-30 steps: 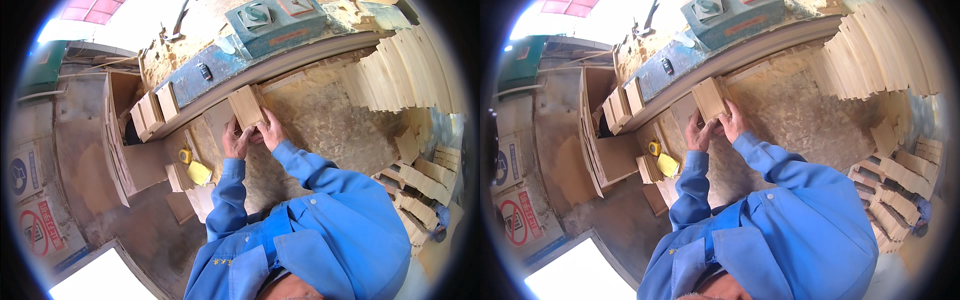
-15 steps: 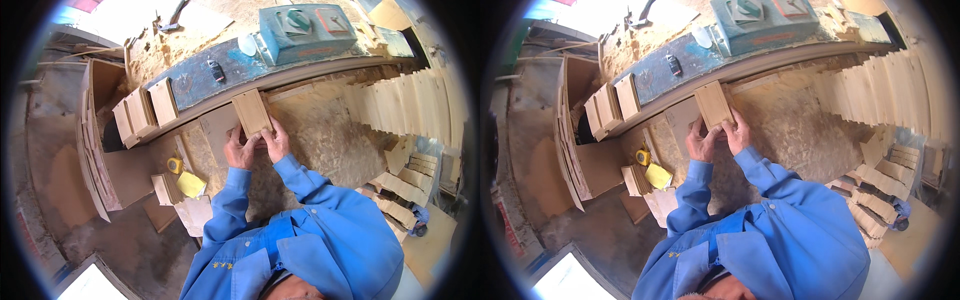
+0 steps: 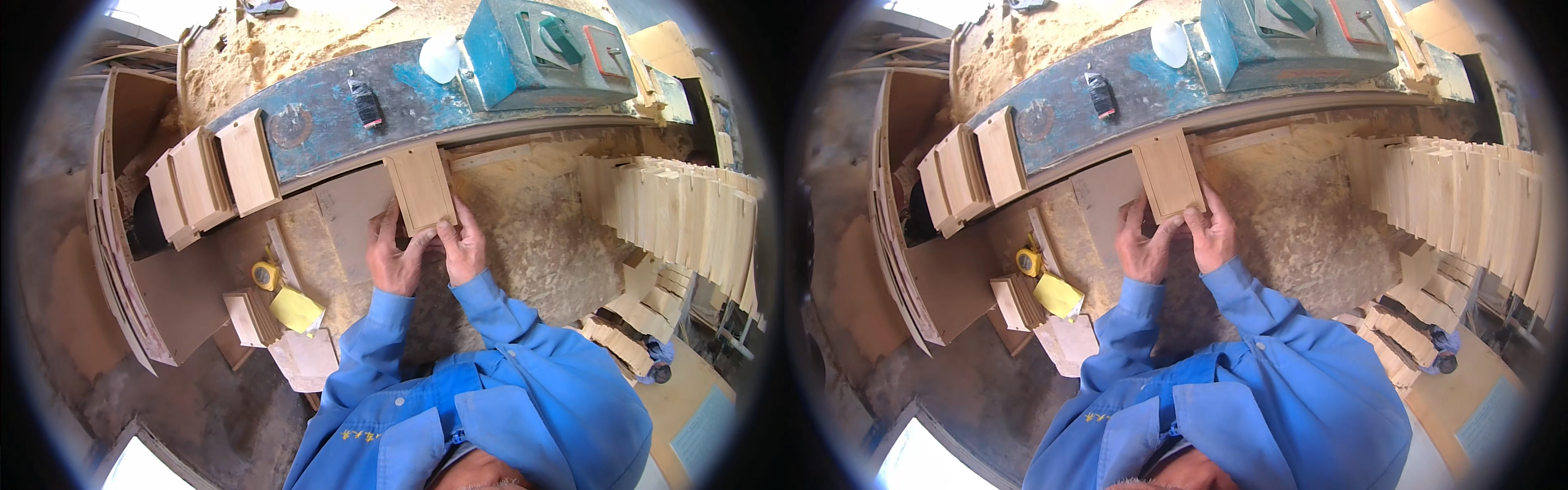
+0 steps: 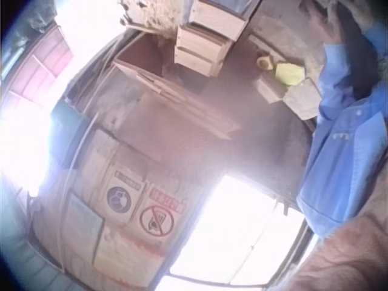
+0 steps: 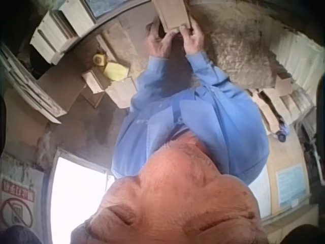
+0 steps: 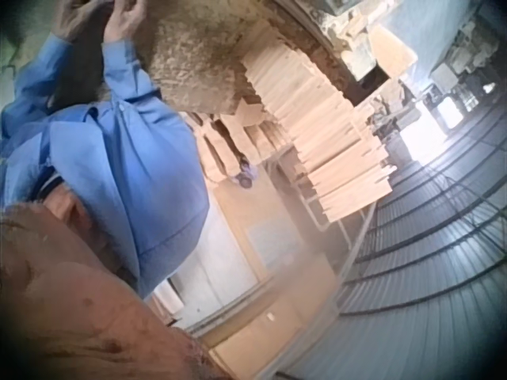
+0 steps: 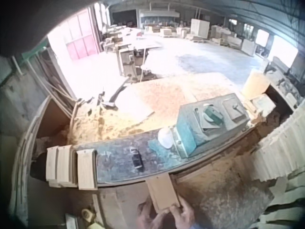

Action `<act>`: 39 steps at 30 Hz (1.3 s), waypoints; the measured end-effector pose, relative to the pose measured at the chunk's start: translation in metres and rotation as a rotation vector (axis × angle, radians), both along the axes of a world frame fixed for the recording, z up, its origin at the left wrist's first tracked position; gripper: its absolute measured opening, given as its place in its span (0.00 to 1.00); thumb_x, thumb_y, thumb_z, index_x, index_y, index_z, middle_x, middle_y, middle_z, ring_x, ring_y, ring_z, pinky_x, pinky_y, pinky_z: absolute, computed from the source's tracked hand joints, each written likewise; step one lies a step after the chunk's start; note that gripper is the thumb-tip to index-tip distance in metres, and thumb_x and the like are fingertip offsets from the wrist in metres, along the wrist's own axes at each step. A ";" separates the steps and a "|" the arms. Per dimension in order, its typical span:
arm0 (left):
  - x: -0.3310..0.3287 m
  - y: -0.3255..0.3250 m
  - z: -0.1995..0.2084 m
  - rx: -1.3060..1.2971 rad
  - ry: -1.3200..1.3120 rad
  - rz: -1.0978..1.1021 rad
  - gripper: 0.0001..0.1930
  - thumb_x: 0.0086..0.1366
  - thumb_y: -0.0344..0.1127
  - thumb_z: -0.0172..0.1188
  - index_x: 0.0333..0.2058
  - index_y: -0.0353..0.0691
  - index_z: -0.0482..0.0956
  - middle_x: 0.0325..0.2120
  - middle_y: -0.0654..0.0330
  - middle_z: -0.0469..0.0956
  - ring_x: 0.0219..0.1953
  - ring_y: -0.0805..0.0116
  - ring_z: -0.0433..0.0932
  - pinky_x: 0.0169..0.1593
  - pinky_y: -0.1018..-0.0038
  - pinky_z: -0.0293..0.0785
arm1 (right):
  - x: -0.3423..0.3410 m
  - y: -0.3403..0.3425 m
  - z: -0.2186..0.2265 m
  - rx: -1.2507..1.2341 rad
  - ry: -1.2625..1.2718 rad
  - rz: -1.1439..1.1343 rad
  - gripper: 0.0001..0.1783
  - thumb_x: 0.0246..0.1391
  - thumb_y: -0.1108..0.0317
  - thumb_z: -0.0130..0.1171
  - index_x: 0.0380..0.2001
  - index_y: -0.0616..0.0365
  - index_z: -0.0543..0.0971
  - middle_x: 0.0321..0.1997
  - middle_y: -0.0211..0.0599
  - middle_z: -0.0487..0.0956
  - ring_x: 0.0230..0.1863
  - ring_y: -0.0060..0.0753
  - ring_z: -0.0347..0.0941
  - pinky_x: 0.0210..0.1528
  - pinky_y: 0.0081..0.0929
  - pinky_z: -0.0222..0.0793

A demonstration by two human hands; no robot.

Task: The person assembles small wooden boxes by hand, fitting pre-cut panels together and stacking the finished units. They repeatedly pick up panels, align edges, and press the pieces into place, then place completed boxes onto a growing stack.

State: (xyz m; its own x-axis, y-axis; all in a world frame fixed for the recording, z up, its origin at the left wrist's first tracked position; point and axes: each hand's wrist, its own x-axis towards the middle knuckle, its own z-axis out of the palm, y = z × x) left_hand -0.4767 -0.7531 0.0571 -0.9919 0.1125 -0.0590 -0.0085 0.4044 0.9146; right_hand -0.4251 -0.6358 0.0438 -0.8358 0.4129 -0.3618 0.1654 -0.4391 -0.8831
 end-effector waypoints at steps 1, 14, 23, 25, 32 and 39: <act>0.000 0.000 0.000 0.008 -0.014 -0.007 0.35 0.54 0.40 0.78 0.59 0.33 0.77 0.50 0.45 0.78 0.50 0.53 0.81 0.52 0.63 0.79 | 0.000 0.000 0.000 -0.004 0.005 0.000 0.32 0.70 0.68 0.56 0.73 0.62 0.60 0.60 0.46 0.77 0.50 0.33 0.80 0.49 0.30 0.82; 0.002 0.000 0.007 -0.056 -0.006 -0.036 0.35 0.56 0.40 0.75 0.61 0.37 0.75 0.52 0.44 0.77 0.52 0.48 0.80 0.53 0.61 0.78 | 0.002 0.001 -0.006 0.027 0.009 0.000 0.31 0.70 0.68 0.55 0.72 0.62 0.60 0.58 0.47 0.78 0.48 0.33 0.81 0.47 0.30 0.83; -0.023 -0.006 -0.002 0.280 -0.111 -0.115 0.38 0.62 0.51 0.70 0.61 0.26 0.72 0.54 0.44 0.77 0.56 0.53 0.78 0.59 0.63 0.72 | 0.002 0.001 -0.009 -0.136 -0.008 0.023 0.33 0.70 0.62 0.56 0.73 0.52 0.59 0.48 0.48 0.79 0.37 0.40 0.84 0.39 0.36 0.85; -0.035 -0.009 -0.001 0.437 -0.309 -0.109 0.39 0.63 0.53 0.69 0.61 0.23 0.71 0.53 0.44 0.78 0.56 0.54 0.77 0.60 0.64 0.71 | 0.007 -0.003 -0.010 -0.152 -0.031 0.002 0.33 0.69 0.61 0.57 0.73 0.49 0.58 0.44 0.47 0.79 0.34 0.39 0.84 0.37 0.35 0.85; -0.015 -0.019 0.016 0.462 -0.339 -0.177 0.32 0.60 0.44 0.71 0.56 0.28 0.74 0.46 0.54 0.82 0.47 0.67 0.79 0.52 0.71 0.75 | 0.036 0.019 -0.022 -0.134 -0.032 0.100 0.31 0.65 0.66 0.63 0.68 0.53 0.67 0.36 0.38 0.80 0.24 0.31 0.81 0.25 0.31 0.81; 0.038 -0.029 0.019 0.361 0.064 -0.124 0.35 0.57 0.35 0.76 0.60 0.36 0.70 0.54 0.59 0.73 0.55 0.65 0.75 0.59 0.66 0.75 | 0.042 0.065 0.023 0.470 0.236 0.324 0.38 0.57 0.67 0.70 0.69 0.54 0.68 0.56 0.38 0.78 0.48 0.29 0.79 0.50 0.32 0.79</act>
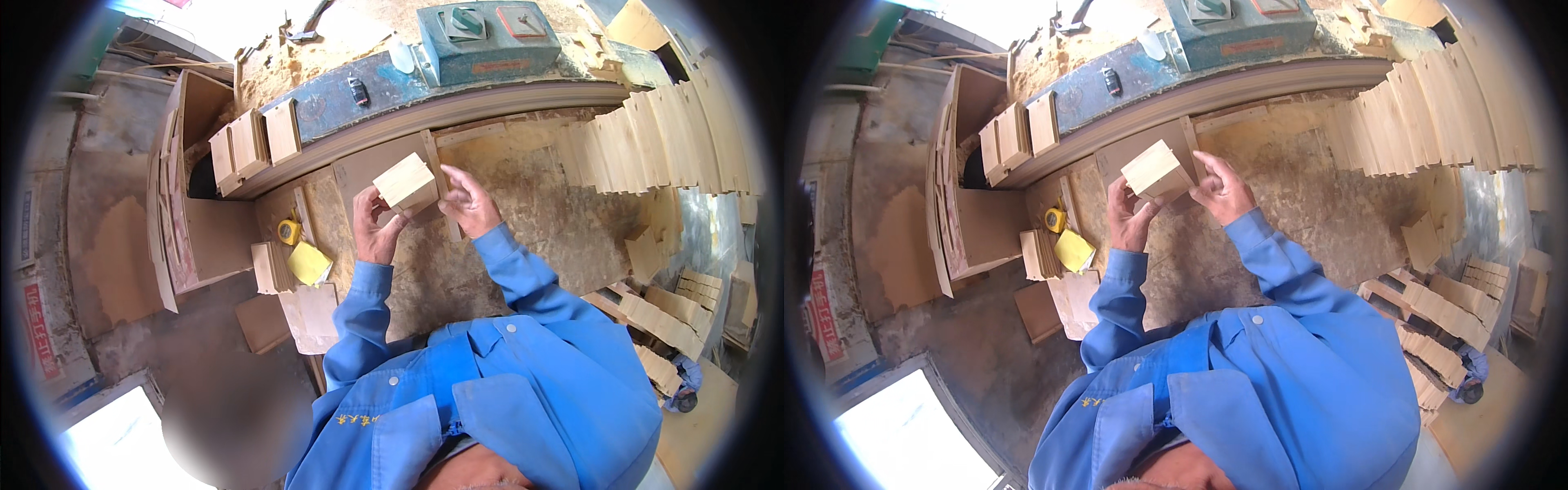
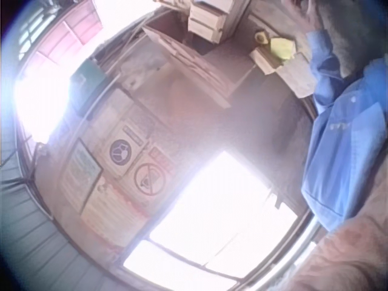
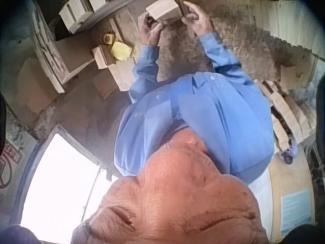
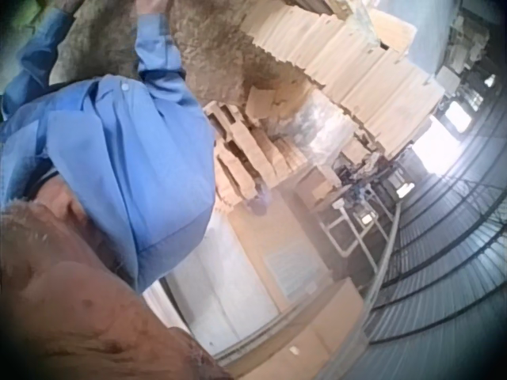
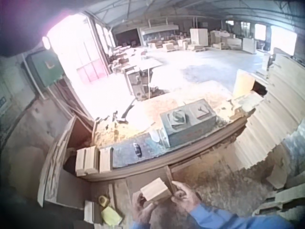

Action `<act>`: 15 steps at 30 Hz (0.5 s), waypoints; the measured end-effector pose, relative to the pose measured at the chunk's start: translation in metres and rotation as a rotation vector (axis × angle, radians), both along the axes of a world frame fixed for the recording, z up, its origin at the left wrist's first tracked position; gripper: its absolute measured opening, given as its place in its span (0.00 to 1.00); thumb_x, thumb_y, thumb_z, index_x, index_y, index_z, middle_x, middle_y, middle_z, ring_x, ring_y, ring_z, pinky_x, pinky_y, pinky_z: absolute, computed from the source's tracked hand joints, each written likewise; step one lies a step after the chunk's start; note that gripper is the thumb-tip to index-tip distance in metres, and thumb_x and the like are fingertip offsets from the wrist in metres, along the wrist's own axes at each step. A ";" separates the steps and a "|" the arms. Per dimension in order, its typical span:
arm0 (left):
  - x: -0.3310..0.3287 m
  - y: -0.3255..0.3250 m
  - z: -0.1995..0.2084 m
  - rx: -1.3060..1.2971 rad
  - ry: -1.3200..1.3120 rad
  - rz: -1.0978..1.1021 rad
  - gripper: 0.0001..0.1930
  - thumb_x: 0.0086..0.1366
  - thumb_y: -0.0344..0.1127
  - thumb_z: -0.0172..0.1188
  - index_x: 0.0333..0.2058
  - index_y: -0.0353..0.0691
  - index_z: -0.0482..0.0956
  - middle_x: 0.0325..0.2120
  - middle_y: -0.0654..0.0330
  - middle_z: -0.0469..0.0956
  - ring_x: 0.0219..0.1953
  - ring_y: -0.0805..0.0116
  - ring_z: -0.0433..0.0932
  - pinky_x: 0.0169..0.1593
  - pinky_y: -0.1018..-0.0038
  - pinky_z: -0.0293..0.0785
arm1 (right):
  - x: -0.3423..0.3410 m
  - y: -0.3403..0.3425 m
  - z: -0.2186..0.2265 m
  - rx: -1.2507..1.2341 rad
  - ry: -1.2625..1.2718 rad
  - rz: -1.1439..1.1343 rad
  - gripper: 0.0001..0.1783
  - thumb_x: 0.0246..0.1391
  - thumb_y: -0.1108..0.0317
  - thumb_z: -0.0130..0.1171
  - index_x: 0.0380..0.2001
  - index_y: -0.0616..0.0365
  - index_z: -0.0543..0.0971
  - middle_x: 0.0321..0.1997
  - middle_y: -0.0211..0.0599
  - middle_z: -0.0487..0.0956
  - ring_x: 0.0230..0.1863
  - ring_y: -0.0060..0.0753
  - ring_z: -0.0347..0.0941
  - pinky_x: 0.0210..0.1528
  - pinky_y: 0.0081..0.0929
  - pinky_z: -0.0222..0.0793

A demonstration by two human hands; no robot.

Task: The person assembles small wooden boxes by hand, fitting pre-cut panels together and stacking the finished units. They repeatedly pick up panels, align edges, and press the pieces into place, then place completed boxes onto a growing stack.

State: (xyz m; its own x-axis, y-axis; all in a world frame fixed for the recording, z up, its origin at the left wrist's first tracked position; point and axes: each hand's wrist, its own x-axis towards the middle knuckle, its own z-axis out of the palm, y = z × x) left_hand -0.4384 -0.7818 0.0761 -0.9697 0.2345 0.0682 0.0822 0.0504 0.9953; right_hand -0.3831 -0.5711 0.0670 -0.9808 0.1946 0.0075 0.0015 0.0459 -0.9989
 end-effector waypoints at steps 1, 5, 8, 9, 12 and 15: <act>0.003 -0.001 0.001 0.009 0.027 0.000 0.33 0.57 0.34 0.76 0.59 0.36 0.71 0.54 0.58 0.72 0.54 0.66 0.75 0.59 0.67 0.75 | -0.002 0.005 0.009 -0.046 -0.006 0.056 0.40 0.55 0.68 0.71 0.70 0.49 0.68 0.64 0.36 0.73 0.56 0.31 0.76 0.59 0.34 0.75; 0.001 0.001 0.008 0.059 0.006 -0.052 0.34 0.56 0.34 0.77 0.59 0.35 0.72 0.54 0.59 0.73 0.53 0.66 0.75 0.59 0.68 0.74 | -0.021 0.007 0.023 -0.022 0.048 0.189 0.43 0.55 0.61 0.73 0.71 0.51 0.65 0.66 0.39 0.72 0.65 0.35 0.70 0.67 0.38 0.68; -0.005 0.003 0.009 0.075 -0.023 -0.066 0.35 0.56 0.35 0.78 0.60 0.34 0.71 0.53 0.59 0.76 0.53 0.66 0.76 0.59 0.67 0.74 | -0.036 0.011 0.014 -0.156 0.075 0.275 0.43 0.55 0.59 0.74 0.70 0.54 0.65 0.66 0.40 0.73 0.68 0.37 0.68 0.70 0.39 0.64; -0.008 0.003 0.009 0.093 -0.064 -0.076 0.36 0.56 0.35 0.78 0.61 0.34 0.71 0.53 0.58 0.76 0.53 0.66 0.76 0.59 0.67 0.74 | -0.041 0.014 0.008 -0.214 0.048 0.296 0.42 0.55 0.58 0.74 0.69 0.55 0.66 0.65 0.40 0.73 0.68 0.37 0.68 0.70 0.38 0.64; -0.020 0.001 0.008 0.129 -0.196 -0.123 0.36 0.58 0.37 0.77 0.61 0.33 0.71 0.53 0.57 0.78 0.54 0.65 0.77 0.61 0.66 0.72 | -0.060 0.017 -0.009 -0.366 0.003 0.323 0.40 0.55 0.58 0.74 0.65 0.60 0.68 0.62 0.40 0.76 0.65 0.35 0.71 0.68 0.37 0.66; -0.037 -0.004 0.005 0.125 -0.351 -0.162 0.33 0.62 0.43 0.74 0.60 0.31 0.72 0.53 0.55 0.79 0.57 0.65 0.76 0.63 0.66 0.70 | -0.080 0.018 -0.020 -0.455 -0.150 0.297 0.38 0.54 0.59 0.75 0.62 0.65 0.70 0.58 0.41 0.79 0.59 0.33 0.74 0.64 0.35 0.69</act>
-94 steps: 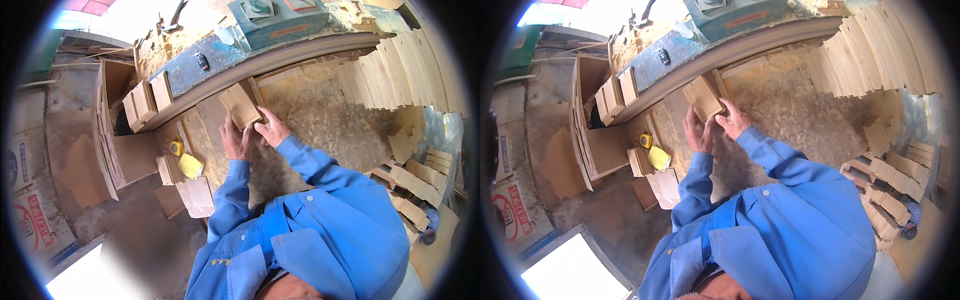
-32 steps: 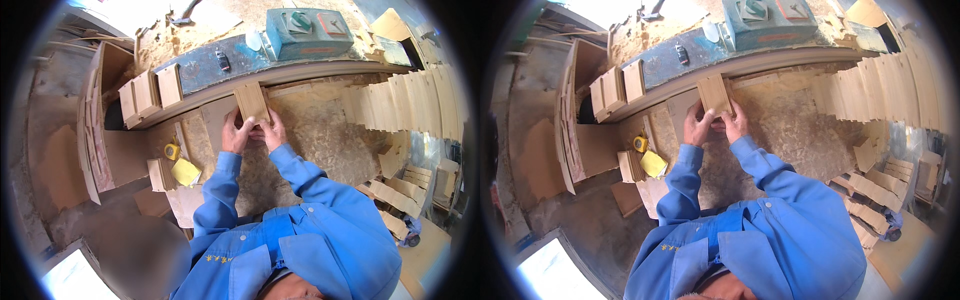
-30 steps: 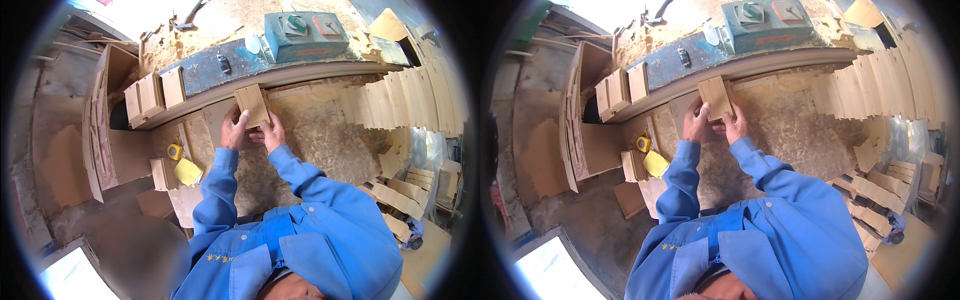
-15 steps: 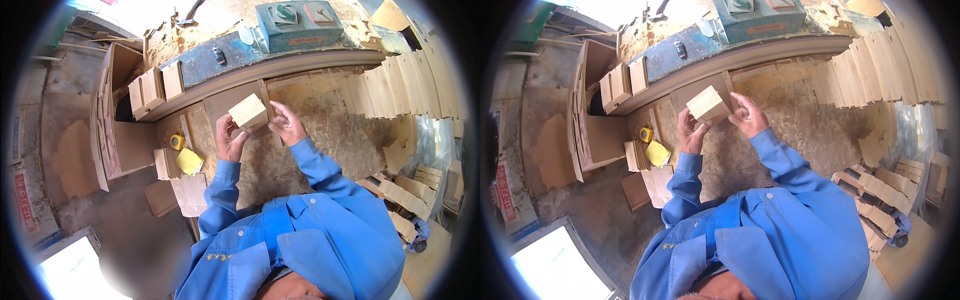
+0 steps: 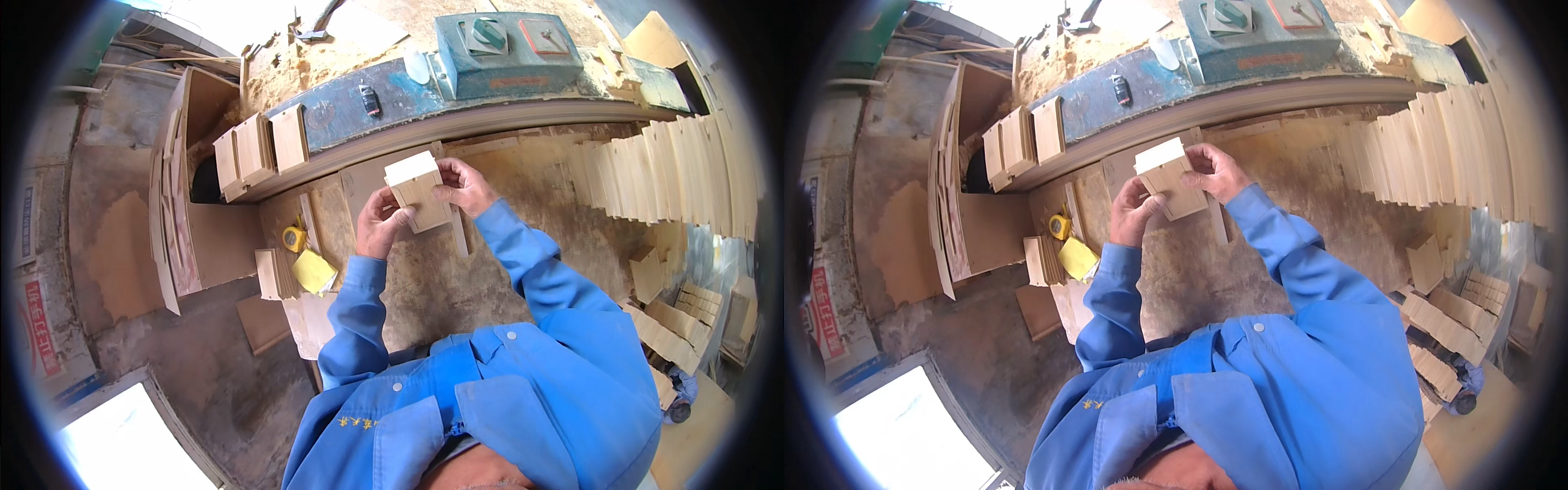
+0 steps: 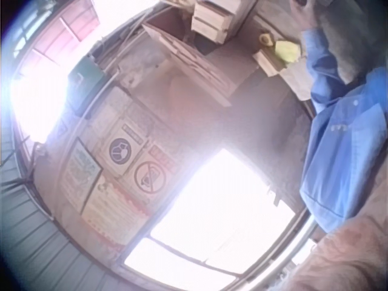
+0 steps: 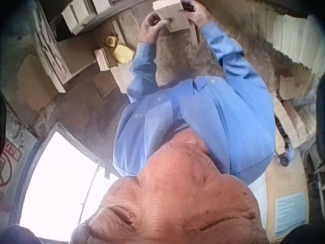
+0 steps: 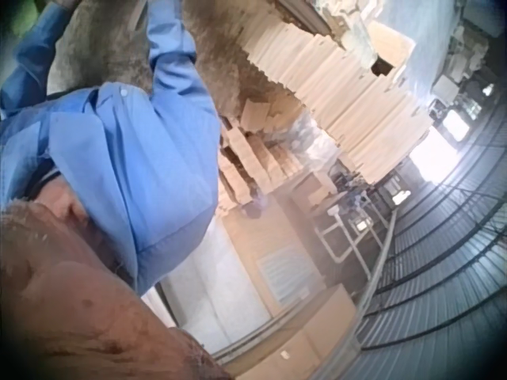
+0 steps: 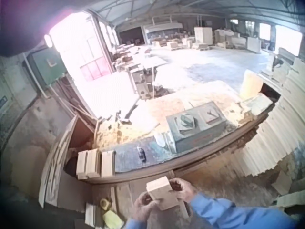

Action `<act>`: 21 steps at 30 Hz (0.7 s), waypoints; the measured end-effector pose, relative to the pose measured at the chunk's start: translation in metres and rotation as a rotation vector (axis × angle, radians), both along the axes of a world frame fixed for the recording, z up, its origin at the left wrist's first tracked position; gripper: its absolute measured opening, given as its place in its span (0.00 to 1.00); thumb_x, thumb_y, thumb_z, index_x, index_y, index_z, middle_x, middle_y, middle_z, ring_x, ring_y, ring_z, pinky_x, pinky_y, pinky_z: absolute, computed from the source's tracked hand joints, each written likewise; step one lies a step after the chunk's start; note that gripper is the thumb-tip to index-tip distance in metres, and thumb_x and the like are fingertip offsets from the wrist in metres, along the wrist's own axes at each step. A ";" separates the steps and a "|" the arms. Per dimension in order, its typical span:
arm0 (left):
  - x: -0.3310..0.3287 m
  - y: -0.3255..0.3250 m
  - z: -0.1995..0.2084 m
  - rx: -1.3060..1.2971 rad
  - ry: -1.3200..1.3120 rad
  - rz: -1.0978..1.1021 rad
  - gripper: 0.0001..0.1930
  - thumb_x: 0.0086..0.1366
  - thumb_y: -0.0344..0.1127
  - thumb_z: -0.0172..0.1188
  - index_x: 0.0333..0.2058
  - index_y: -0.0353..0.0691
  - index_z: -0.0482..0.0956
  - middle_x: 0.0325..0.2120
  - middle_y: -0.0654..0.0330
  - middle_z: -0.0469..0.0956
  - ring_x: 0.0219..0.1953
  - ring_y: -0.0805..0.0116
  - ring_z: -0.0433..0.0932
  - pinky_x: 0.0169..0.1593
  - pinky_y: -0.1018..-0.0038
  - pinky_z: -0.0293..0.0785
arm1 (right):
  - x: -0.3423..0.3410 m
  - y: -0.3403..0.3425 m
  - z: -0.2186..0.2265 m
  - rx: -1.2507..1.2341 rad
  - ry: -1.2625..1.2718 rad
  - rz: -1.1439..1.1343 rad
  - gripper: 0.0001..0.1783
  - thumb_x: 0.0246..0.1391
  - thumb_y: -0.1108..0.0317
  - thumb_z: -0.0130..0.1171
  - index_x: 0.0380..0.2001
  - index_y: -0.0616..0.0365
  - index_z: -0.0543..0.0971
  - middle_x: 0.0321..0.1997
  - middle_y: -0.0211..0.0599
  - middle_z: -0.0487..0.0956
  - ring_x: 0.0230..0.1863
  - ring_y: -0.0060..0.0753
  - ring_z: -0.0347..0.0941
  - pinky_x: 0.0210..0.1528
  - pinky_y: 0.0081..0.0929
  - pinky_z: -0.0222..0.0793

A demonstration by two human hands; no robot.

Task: The person assembles small wooden boxes by hand, fitting pre-cut panels together and stacking the finished units. They repeatedly pick up panels, align edges, and press the pieces into place, then place completed boxes onto a growing stack.

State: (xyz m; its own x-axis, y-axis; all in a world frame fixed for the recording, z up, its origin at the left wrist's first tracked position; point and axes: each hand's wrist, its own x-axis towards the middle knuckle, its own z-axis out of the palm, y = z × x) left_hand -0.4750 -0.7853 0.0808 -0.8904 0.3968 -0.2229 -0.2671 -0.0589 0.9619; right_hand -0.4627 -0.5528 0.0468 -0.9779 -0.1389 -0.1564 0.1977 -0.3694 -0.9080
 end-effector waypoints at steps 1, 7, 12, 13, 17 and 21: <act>-0.008 0.000 -0.003 0.007 -0.033 -0.006 0.32 0.63 0.44 0.72 0.59 0.30 0.73 0.53 0.55 0.79 0.56 0.65 0.77 0.62 0.67 0.70 | -0.006 0.000 -0.002 -0.006 -0.090 -0.003 0.38 0.53 0.59 0.76 0.60 0.66 0.71 0.56 0.41 0.80 0.57 0.32 0.76 0.63 0.35 0.70; -0.045 0.007 -0.028 0.020 -0.210 0.118 0.28 0.68 0.46 0.67 0.56 0.28 0.76 0.47 0.57 0.83 0.49 0.70 0.81 0.57 0.71 0.75 | -0.042 -0.011 -0.013 0.081 -0.260 -0.099 0.34 0.53 0.51 0.75 0.52 0.68 0.79 0.49 0.42 0.83 0.50 0.30 0.79 0.54 0.29 0.73; -0.060 0.014 -0.037 0.064 -0.334 0.179 0.27 0.68 0.47 0.68 0.54 0.28 0.78 0.45 0.56 0.84 0.45 0.69 0.83 0.51 0.72 0.79 | -0.058 -0.015 -0.017 -0.001 -0.346 -0.204 0.29 0.53 0.55 0.74 0.50 0.68 0.81 0.46 0.41 0.85 0.45 0.31 0.80 0.50 0.29 0.75; -0.060 0.016 -0.037 0.084 -0.327 0.185 0.27 0.68 0.46 0.68 0.54 0.28 0.78 0.45 0.56 0.84 0.45 0.69 0.83 0.52 0.72 0.79 | -0.058 -0.016 -0.016 0.011 -0.311 -0.216 0.29 0.53 0.55 0.74 0.49 0.68 0.81 0.45 0.41 0.85 0.44 0.31 0.80 0.50 0.29 0.75; -0.058 0.017 -0.037 0.156 -0.336 0.216 0.26 0.68 0.45 0.68 0.54 0.28 0.78 0.45 0.56 0.84 0.45 0.69 0.83 0.52 0.72 0.79 | -0.054 -0.023 -0.010 0.093 -0.303 -0.300 0.26 0.52 0.56 0.74 0.44 0.69 0.82 0.43 0.41 0.85 0.42 0.30 0.81 0.46 0.29 0.76; -0.058 0.013 -0.040 0.225 -0.350 0.194 0.25 0.68 0.44 0.68 0.54 0.28 0.77 0.45 0.56 0.83 0.45 0.69 0.83 0.53 0.72 0.78 | -0.054 -0.025 -0.010 0.231 -0.278 -0.310 0.26 0.50 0.56 0.74 0.42 0.70 0.82 0.41 0.42 0.85 0.40 0.30 0.81 0.45 0.30 0.76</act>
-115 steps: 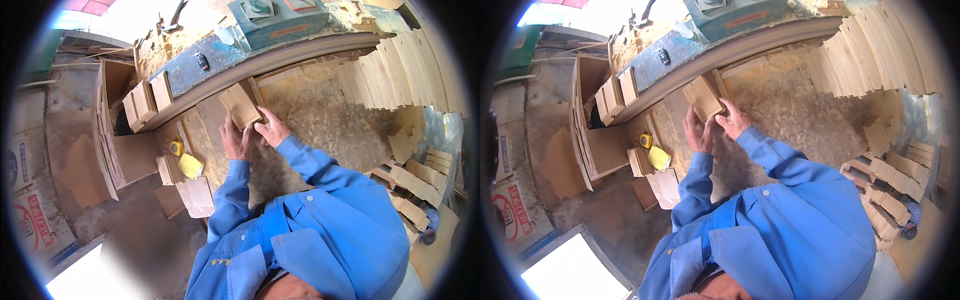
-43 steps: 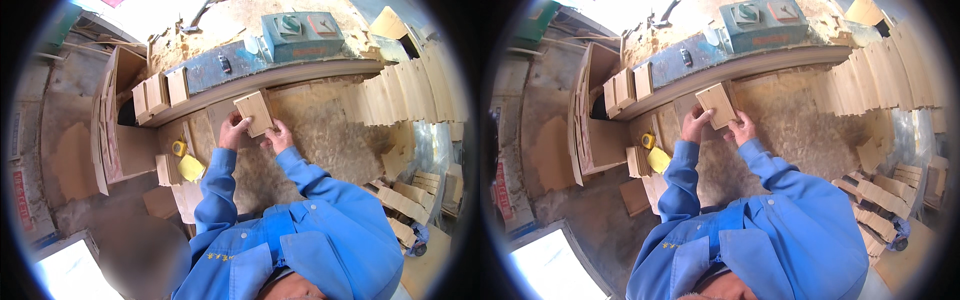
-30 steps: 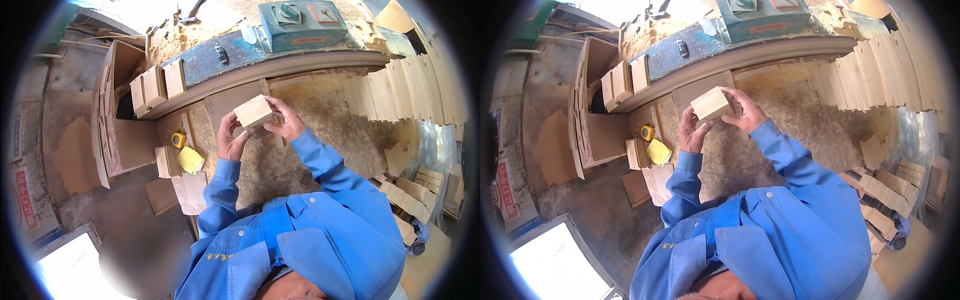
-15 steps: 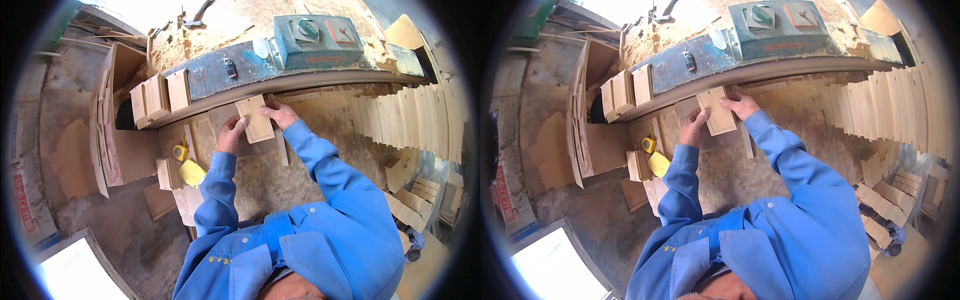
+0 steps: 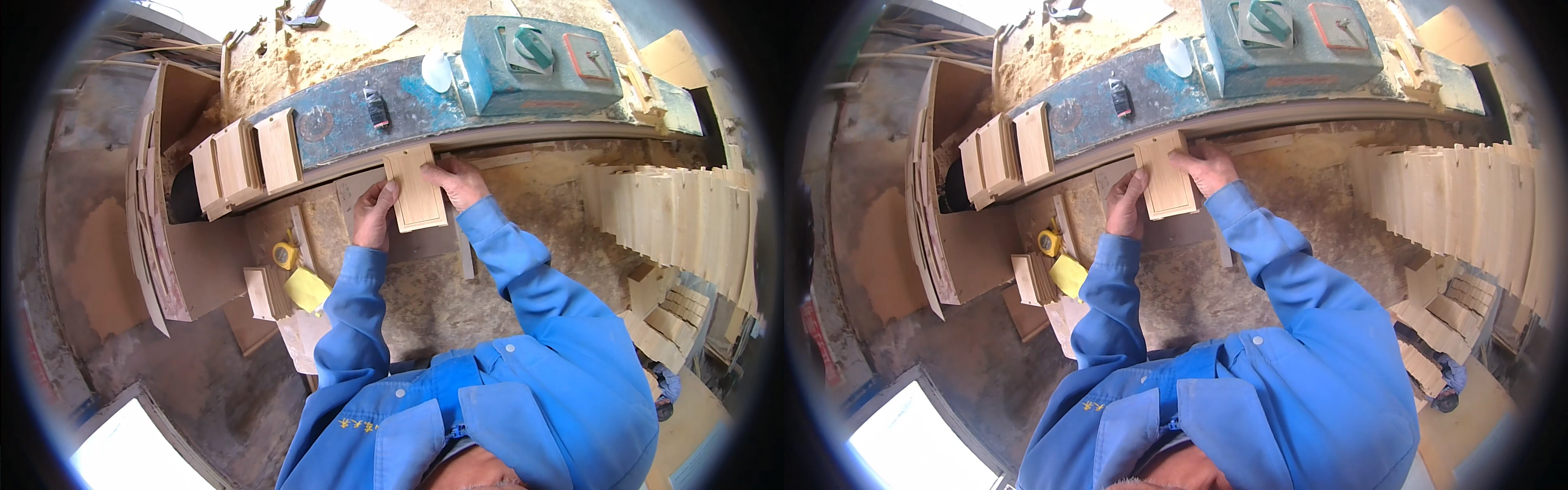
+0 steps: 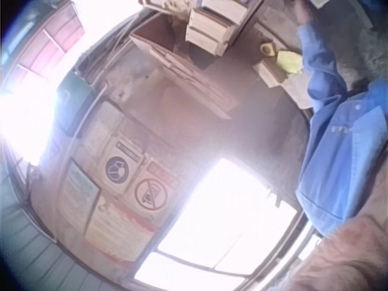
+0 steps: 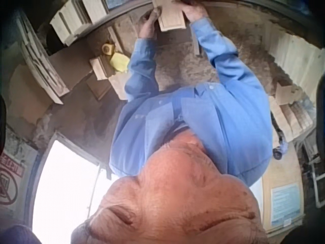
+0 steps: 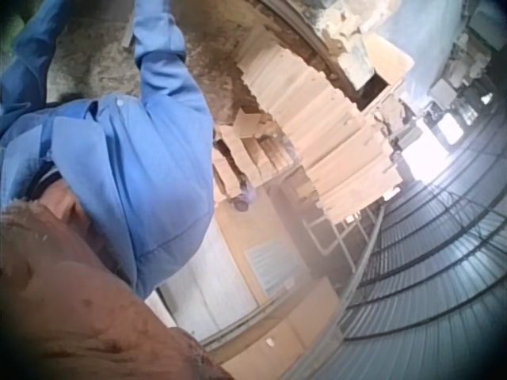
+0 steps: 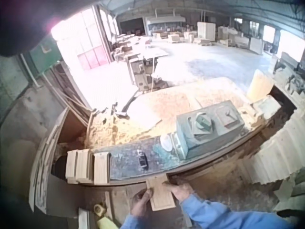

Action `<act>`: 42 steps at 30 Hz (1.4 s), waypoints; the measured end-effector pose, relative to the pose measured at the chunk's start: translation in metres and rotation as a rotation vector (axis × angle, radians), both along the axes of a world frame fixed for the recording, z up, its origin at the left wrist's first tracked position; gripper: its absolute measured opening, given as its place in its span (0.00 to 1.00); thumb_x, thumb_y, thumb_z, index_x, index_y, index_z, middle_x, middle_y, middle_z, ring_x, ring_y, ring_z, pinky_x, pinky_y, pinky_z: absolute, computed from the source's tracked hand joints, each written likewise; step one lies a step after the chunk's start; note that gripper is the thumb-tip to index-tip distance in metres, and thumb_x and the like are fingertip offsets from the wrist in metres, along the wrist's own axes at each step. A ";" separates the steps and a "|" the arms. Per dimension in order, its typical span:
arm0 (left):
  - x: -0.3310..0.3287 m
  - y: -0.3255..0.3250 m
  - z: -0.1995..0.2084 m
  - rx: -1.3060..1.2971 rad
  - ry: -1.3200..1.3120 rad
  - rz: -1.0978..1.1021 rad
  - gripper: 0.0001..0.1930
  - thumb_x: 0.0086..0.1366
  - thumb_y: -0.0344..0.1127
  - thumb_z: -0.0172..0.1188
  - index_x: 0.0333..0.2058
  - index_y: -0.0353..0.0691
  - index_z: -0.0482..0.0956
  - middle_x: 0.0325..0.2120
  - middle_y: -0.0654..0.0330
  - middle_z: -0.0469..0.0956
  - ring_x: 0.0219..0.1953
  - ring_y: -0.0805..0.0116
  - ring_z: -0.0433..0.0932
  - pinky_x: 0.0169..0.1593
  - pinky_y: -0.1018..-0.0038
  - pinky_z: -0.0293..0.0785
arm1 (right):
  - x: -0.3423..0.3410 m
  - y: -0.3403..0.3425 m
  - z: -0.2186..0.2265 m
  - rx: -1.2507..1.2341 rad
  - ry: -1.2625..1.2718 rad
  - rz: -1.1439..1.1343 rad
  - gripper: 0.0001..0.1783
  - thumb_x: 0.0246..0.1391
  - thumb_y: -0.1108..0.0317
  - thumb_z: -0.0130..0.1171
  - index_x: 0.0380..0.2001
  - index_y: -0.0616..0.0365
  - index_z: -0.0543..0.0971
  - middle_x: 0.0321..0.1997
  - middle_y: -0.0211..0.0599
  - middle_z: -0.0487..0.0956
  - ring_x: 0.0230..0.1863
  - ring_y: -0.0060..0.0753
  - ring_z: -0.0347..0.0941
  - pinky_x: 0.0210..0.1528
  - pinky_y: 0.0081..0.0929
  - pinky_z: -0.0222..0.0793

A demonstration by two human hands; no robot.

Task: The person assembles small wooden boxes by hand, fitting pre-cut panels together and stacking the finished units. They repeatedly pick up panels, align edges, and press the pieces into place, then place completed boxes onto a growing stack.

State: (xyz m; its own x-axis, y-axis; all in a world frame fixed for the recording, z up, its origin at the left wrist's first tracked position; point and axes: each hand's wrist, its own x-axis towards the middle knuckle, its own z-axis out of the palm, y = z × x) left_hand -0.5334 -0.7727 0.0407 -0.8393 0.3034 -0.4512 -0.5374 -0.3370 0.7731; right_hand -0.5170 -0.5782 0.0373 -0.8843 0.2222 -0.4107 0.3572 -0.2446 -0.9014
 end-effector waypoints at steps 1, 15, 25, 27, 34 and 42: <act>0.000 -0.001 -0.001 -0.003 0.007 -0.006 0.25 0.68 0.44 0.68 0.54 0.28 0.77 0.45 0.56 0.83 0.46 0.69 0.83 0.53 0.72 0.78 | 0.000 0.000 -0.002 -0.048 -0.024 0.004 0.27 0.50 0.56 0.75 0.42 0.70 0.82 0.41 0.42 0.85 0.40 0.31 0.81 0.45 0.30 0.76; 0.047 -0.007 0.056 -0.148 0.393 -0.067 0.32 0.66 0.40 0.68 0.63 0.29 0.70 0.56 0.52 0.78 0.59 0.63 0.76 0.64 0.67 0.69 | 0.047 0.011 0.037 -0.169 0.335 0.215 0.38 0.54 0.58 0.74 0.62 0.66 0.72 0.61 0.42 0.78 0.58 0.32 0.75 0.64 0.32 0.69; 0.086 -0.023 0.087 -0.277 0.745 -0.078 0.35 0.64 0.42 0.71 0.65 0.35 0.70 0.61 0.51 0.73 0.63 0.58 0.73 0.67 0.60 0.69 | 0.088 0.007 0.066 -0.201 0.561 0.293 0.43 0.52 0.64 0.77 0.68 0.56 0.67 0.63 0.35 0.76 0.64 0.33 0.71 0.68 0.36 0.66; 0.089 -0.026 0.091 -0.313 0.778 -0.093 0.34 0.64 0.42 0.71 0.65 0.35 0.71 0.60 0.51 0.74 0.62 0.58 0.74 0.65 0.60 0.71 | 0.092 0.009 0.077 -0.166 0.551 0.327 0.44 0.52 0.64 0.77 0.69 0.56 0.66 0.63 0.36 0.75 0.64 0.32 0.71 0.68 0.36 0.66; 0.091 -0.032 0.093 -0.393 0.682 -0.196 0.34 0.64 0.44 0.71 0.64 0.36 0.72 0.58 0.51 0.76 0.60 0.58 0.76 0.62 0.62 0.74 | 0.101 0.018 0.097 0.009 0.468 0.364 0.37 0.58 0.63 0.72 0.67 0.58 0.68 0.58 0.37 0.77 0.58 0.28 0.73 0.64 0.33 0.69; 0.092 -0.032 0.062 -0.185 0.219 0.062 0.32 0.68 0.42 0.66 0.65 0.32 0.68 0.54 0.56 0.77 0.53 0.66 0.78 0.56 0.68 0.77 | 0.091 -0.013 0.052 -0.150 0.319 -0.038 0.33 0.68 0.52 0.61 0.66 0.63 0.69 0.58 0.41 0.77 0.54 0.29 0.76 0.50 0.29 0.80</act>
